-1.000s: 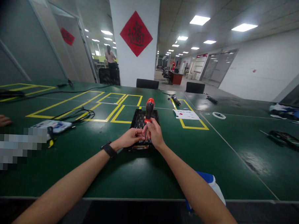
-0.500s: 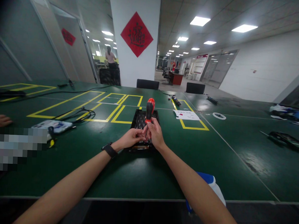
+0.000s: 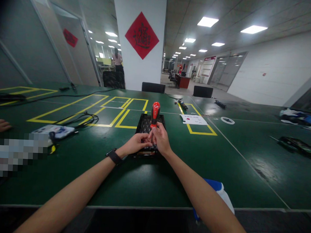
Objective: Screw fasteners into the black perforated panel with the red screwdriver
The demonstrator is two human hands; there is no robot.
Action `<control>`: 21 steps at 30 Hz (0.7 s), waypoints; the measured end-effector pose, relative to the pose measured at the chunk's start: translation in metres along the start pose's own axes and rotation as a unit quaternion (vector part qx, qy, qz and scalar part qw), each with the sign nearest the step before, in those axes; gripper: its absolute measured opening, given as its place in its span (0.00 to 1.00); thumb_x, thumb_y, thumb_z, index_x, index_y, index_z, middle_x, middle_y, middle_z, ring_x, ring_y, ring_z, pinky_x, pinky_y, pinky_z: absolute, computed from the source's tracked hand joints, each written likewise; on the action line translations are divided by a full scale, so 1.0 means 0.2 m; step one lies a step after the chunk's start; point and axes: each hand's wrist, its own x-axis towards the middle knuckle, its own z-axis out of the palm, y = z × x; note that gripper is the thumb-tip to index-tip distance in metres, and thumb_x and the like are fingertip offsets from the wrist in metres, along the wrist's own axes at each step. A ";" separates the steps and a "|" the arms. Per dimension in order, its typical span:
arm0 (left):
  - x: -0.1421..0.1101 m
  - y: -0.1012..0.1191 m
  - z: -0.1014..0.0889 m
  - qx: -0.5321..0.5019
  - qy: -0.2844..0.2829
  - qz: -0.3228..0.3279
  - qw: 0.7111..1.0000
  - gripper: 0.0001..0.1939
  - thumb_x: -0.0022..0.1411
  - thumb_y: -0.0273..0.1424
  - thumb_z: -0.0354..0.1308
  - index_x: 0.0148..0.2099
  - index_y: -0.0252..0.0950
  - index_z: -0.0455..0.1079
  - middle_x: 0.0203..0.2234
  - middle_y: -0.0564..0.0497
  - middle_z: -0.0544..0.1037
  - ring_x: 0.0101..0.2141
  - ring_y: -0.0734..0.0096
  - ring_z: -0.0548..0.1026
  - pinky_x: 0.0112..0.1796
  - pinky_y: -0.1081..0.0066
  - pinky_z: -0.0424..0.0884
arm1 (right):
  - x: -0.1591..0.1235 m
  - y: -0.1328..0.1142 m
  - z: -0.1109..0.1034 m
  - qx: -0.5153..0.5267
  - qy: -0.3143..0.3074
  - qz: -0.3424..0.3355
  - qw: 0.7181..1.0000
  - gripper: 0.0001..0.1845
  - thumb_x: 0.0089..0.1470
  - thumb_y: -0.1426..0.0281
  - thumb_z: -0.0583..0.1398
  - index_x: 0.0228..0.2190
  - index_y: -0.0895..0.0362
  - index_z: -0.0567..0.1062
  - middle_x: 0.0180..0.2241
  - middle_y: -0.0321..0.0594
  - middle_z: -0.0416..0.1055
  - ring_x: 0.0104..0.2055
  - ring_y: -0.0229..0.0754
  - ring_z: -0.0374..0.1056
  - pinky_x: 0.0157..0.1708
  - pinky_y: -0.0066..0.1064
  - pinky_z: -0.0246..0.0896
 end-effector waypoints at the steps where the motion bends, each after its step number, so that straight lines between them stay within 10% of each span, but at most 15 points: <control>1: 0.00 -0.01 0.00 0.005 0.002 -0.002 1.000 0.12 0.51 0.34 0.60 0.33 0.29 0.68 0.23 0.53 0.71 0.24 0.77 0.68 0.28 0.76 0.65 | 0.00 0.00 0.00 0.001 -0.002 -0.002 1.000 0.18 0.54 0.59 0.52 0.44 0.55 0.61 0.22 0.30 0.66 0.13 0.25 0.50 0.12 0.19 0.43; 21: 0.01 -0.01 0.01 -0.039 -0.050 0.026 0.998 0.10 0.55 0.31 0.56 0.38 0.29 0.68 0.30 0.47 0.75 0.32 0.72 0.73 0.36 0.71 0.68 | 0.00 0.02 0.00 0.023 0.009 0.007 1.000 0.17 0.54 0.58 0.52 0.42 0.54 0.60 0.22 0.29 0.66 0.13 0.26 0.52 0.11 0.18 0.46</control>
